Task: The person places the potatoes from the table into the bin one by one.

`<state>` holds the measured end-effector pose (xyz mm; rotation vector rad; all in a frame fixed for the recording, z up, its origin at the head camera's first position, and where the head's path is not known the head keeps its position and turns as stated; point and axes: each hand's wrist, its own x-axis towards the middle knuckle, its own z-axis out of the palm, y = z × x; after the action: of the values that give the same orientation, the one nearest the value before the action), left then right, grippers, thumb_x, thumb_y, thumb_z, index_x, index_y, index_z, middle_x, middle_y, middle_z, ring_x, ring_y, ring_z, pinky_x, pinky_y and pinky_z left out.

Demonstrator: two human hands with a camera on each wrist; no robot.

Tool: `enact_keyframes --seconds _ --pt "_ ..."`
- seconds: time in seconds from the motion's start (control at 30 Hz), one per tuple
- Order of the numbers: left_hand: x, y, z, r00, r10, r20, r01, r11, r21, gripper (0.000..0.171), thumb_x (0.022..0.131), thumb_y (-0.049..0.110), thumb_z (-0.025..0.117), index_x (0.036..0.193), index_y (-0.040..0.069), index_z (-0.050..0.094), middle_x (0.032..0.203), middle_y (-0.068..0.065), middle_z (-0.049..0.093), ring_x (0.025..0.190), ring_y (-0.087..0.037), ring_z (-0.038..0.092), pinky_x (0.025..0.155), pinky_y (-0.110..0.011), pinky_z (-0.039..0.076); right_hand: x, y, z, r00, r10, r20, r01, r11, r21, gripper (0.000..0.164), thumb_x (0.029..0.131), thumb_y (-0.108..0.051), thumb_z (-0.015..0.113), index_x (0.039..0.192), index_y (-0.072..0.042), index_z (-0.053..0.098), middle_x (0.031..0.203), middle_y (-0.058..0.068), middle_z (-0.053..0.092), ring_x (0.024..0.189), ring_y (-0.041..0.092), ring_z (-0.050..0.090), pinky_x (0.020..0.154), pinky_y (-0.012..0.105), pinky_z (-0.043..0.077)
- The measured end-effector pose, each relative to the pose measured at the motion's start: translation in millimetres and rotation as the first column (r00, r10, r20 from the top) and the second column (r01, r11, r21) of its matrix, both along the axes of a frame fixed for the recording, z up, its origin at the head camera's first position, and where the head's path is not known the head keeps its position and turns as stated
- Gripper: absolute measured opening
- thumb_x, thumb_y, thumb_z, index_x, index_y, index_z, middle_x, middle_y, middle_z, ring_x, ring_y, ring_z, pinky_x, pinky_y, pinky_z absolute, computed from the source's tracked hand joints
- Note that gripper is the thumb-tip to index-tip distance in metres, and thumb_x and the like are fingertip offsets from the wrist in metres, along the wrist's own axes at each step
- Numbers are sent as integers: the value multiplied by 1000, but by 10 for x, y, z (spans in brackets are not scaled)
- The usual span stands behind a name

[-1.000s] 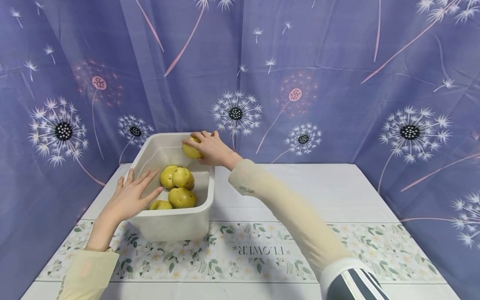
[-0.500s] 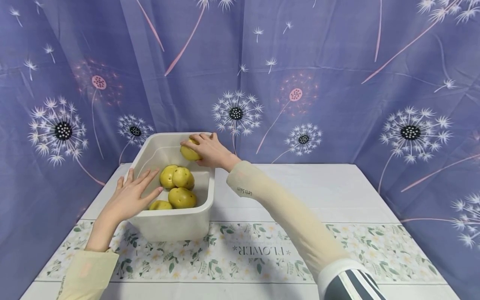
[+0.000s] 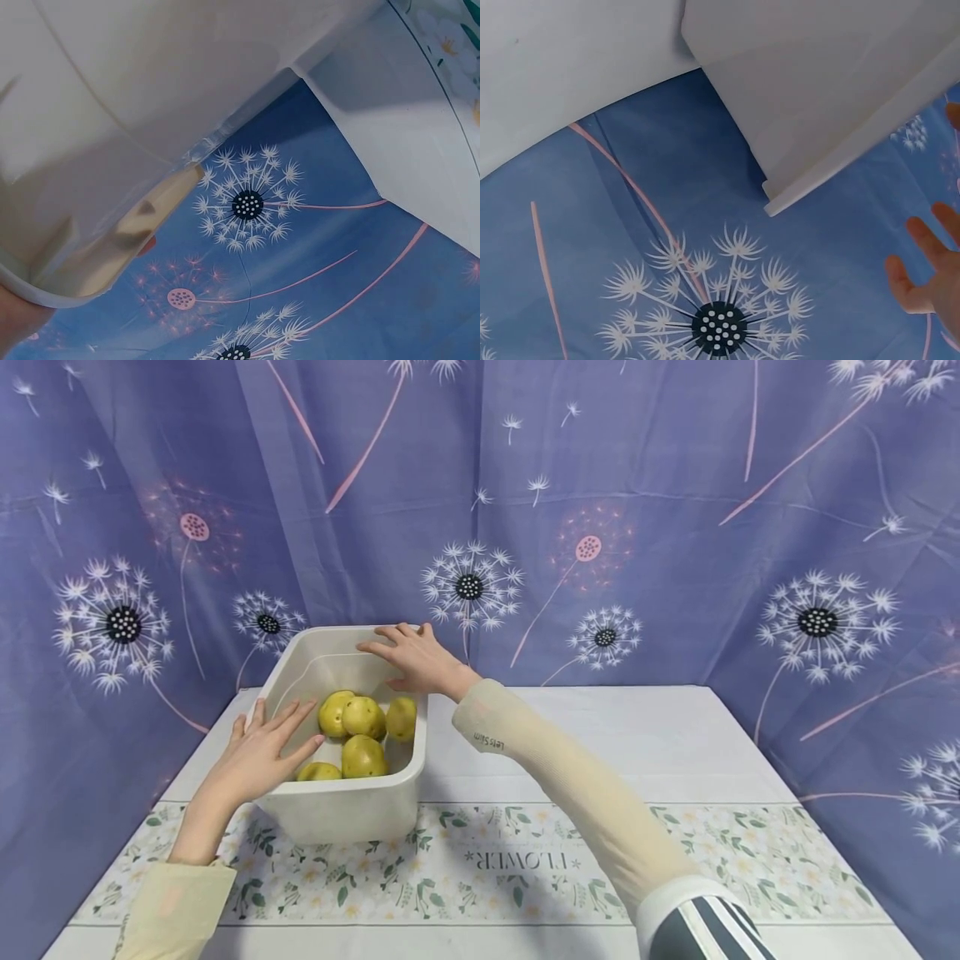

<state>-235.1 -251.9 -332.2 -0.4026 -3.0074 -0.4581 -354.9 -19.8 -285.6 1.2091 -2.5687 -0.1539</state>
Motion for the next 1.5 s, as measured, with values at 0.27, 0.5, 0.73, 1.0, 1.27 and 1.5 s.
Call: enact_keyframes --seconds 0.27,0.5,0.73,1.0,1.27,1.5 --pt "-8 -2 2 1000 -1 6 1 1000 2 65 91 52 35 144 19 18 143 -27 22 128 -54 -7 99 -69 -5 -19 70 -19 1000 -11 -5 11 1000 -6 63 82 -41 60 138 -28 33 140 5 36 124 24 36 87 41 37" --pt "-15 1 -5 1000 5 14 -5 1000 -2 66 91 52 35 144 19 17 144 -27 21 128 -54 -8 99 -69 -6 -2 128 -59 1000 2 -6 -2 999 -37 60 83 -39 59 136 -28 34 138 5 39 124 24 35 89 44 36" --pt "-16 1 -7 1000 10 7 -10 1000 0 67 90 54 34 144 18 18 143 -27 23 128 -54 -8 99 -69 -6 57 209 -95 999 29 30 -26 994 -107 56 84 -35 59 134 -25 38 135 5 41 124 23 34 83 41 36" --pt "-9 -1 -15 1000 12 -8 -12 1000 7 67 90 53 35 144 17 19 143 -27 23 128 -55 -6 99 -69 -5 81 393 -150 999 30 39 -23 983 -184 53 84 -34 59 132 -25 41 133 4 44 115 22 41 81 39 35" --pt "-1 1 -7 1000 11 -7 -11 1000 14 67 91 53 35 144 15 20 143 -27 23 128 -55 -7 99 -69 -6 149 596 -183 998 33 62 -19 977 -213 51 85 -30 58 133 -23 42 133 7 44 116 24 42 84 43 35" --pt "-1 4 -8 1000 10 -7 -9 1000 18 67 91 53 35 144 16 19 143 -27 23 128 -55 -6 99 -68 -6 159 725 -279 998 61 19 -55 971 -234 45 85 -30 58 128 -22 47 127 4 48 114 22 42 79 40 35"
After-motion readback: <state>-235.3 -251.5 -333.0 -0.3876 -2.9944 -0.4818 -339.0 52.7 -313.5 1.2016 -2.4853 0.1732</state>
